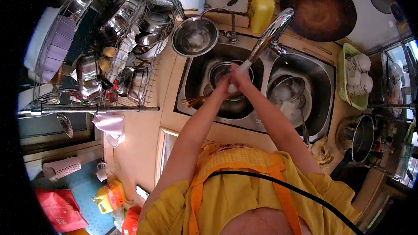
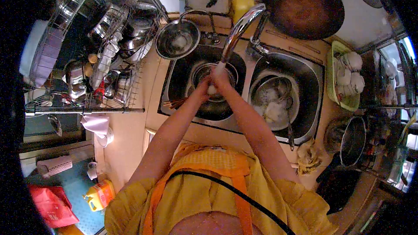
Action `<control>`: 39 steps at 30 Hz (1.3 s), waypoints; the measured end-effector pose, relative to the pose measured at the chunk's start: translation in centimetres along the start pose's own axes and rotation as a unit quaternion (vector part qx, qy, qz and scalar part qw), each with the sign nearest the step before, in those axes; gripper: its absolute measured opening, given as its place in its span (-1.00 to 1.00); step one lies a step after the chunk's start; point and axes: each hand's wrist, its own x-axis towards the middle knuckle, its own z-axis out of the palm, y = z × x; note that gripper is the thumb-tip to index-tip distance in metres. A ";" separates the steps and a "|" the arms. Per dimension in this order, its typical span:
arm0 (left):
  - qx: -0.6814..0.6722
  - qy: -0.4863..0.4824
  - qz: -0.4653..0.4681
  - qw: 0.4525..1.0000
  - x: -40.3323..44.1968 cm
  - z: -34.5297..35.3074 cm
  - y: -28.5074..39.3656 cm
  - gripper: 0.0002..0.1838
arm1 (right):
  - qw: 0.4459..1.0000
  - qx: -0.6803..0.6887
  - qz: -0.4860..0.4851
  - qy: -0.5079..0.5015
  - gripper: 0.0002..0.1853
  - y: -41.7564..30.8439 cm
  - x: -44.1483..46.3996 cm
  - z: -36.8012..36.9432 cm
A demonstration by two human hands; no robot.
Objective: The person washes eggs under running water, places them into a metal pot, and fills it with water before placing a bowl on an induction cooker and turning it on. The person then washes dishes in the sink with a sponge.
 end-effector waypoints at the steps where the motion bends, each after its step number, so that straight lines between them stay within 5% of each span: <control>1: -0.009 0.007 -0.004 1.000 0.1 0.3 -0.1 -0.75 | 1.000 0.008 -0.004 -0.002 -0.82 0.3 0.1 -0.4; 4: -0.043 0.038 -0.030 0.998 -0.6 0.8 0.0 -0.75 | 0.987 0.136 0.071 -0.042 -0.88 -2.7 -3.0 -1.2; 7: -0.060 0.063 -0.045 0.995 -0.7 0.5 0.1 -0.73 | 0.980 0.193 0.028 -0.029 -0.85 -1.3 -2.0 -1.0; 11: 0.033 0.070 -0.018 0.997 -0.3 -0.1 0.1 -0.71 | 0.999 0.001 -0.034 0.033 -0.79 0.3 -1.2 -1.5; 14: 0.077 0.003 0.013 0.997 0.0 0.4 0.6 -0.69 | 0.994 0.095 -0.059 -0.007 -0.73 0.2 -2.8 -2.1; 19: 0.018 0.038 -0.029 0.999 1.1 0.5 0.7 -0.58 | 0.992 0.059 -0.038 -0.104 -0.61 -1.3 -5.0 -2.6; 25: 0.047 0.050 -0.052 0.996 -0.6 1.6 1.7 -0.46 | 0.963 -0.114 -0.210 -0.123 -0.64 0.1 -4.4 -3.3; 34: -0.006 0.011 -0.003 1.000 -2.1 3.5 0.6 -0.41 | 0.989 0.104 0.088 -0.062 -0.64 1.6 -2.2 -2.5; 39: 0.048 -0.010 -0.056 0.997 -2.8 2.1 1.9 -0.36 | 0.987 0.065 0.001 -0.147 -0.64 -1.4 -4.9 -2.8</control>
